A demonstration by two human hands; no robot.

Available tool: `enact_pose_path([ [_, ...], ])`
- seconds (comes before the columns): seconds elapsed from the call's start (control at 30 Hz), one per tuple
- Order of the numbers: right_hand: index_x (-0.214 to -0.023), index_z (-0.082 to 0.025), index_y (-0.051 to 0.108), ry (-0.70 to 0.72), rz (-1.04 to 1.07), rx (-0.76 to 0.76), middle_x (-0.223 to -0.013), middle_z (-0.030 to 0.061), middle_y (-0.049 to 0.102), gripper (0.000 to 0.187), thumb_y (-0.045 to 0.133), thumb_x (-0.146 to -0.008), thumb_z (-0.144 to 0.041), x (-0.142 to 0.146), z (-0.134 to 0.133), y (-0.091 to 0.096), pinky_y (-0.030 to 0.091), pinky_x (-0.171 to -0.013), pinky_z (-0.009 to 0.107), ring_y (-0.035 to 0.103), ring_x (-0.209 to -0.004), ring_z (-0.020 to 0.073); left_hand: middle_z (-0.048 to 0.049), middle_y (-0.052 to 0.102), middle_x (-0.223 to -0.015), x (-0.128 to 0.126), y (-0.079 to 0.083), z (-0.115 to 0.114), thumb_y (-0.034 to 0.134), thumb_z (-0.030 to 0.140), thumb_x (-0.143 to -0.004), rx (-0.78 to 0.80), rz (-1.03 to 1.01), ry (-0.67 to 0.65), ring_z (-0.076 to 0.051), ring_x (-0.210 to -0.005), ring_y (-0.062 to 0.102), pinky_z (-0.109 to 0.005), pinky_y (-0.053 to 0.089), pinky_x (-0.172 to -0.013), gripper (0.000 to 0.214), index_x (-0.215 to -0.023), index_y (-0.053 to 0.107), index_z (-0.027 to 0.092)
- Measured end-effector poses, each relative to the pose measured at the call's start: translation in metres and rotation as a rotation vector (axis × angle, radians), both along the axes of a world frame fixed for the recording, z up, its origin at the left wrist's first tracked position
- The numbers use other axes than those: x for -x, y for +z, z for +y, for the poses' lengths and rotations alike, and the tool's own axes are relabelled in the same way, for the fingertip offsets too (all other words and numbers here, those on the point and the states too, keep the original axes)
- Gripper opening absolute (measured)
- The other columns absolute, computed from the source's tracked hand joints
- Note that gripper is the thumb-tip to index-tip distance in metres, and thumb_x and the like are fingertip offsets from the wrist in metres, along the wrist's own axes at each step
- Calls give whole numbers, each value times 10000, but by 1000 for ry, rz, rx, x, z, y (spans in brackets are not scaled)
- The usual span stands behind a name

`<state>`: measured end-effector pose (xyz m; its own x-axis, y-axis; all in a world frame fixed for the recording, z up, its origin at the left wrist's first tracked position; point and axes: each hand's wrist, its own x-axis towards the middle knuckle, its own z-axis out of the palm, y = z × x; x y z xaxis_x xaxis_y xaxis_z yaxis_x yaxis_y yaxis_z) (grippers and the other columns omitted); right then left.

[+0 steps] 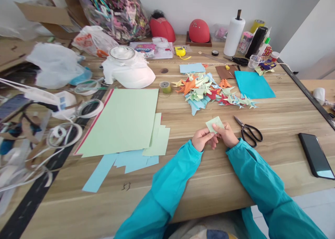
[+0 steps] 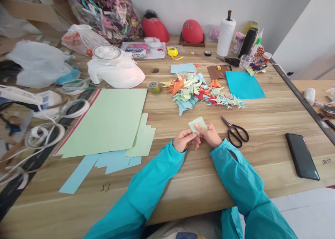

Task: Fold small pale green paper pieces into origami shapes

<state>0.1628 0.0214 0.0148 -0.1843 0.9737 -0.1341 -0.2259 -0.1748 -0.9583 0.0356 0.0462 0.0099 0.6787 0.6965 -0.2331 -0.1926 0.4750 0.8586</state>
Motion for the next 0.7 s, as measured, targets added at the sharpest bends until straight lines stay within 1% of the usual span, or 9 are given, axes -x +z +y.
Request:
enact_pose_path([
  [0.07,-428,-168,470,-31,-24,0,-362,-6,505,506,506,-769,-541,0,1,-1,341,-346,227,507,-348,122,-19,594,-532,0,0,0,683,459,-583,8,6,-9,-117,-408,550,-246,465,-387,393,-714,570,107],
  [0.23,-369,-168,406,-218,-152,-65,-374,-30,447,511,595,-727,-479,-3,5,-5,279,-395,219,385,-378,62,16,536,-446,1,1,2,649,455,-613,-57,94,16,-81,-319,471,-210,398,-316,346,-608,518,134],
  [0.33,-367,-165,410,-239,-173,-76,-376,-34,436,508,596,-730,-469,-3,5,-7,273,-405,219,372,-386,60,16,537,-450,1,1,3,648,451,-614,-50,75,15,-84,-322,475,-209,400,-315,341,-607,517,136],
  [0.4,-378,-163,426,-225,-158,-89,-378,-28,460,496,590,-743,-457,-2,5,-7,277,-398,217,385,-378,62,13,548,-467,1,0,4,656,451,-604,-28,41,3,-90,-334,487,-217,414,-321,344,-621,520,135],
  [0.47,-415,-159,470,-160,-127,-96,-384,-11,507,467,569,-764,-453,-1,3,-5,305,-395,218,436,-375,79,14,547,-473,1,-1,3,660,458,-600,-24,19,-4,-94,-340,491,-225,422,-322,352,-636,524,135],
  [0.57,-493,-145,535,-70,-113,-100,-406,13,566,413,566,-770,-451,1,1,-2,364,-404,221,525,-398,114,27,517,-454,0,-2,2,648,479,-616,-77,31,15,-90,-330,477,-224,416,-315,367,-651,529,134],
  [0.7,-507,-137,538,-37,-83,-81,-402,8,566,422,553,-773,-463,2,0,1,391,-379,218,557,-381,130,27,513,-458,-1,-3,1,647,496,-617,-99,40,10,-86,-329,473,-224,417,-312,387,-652,529,130],
])
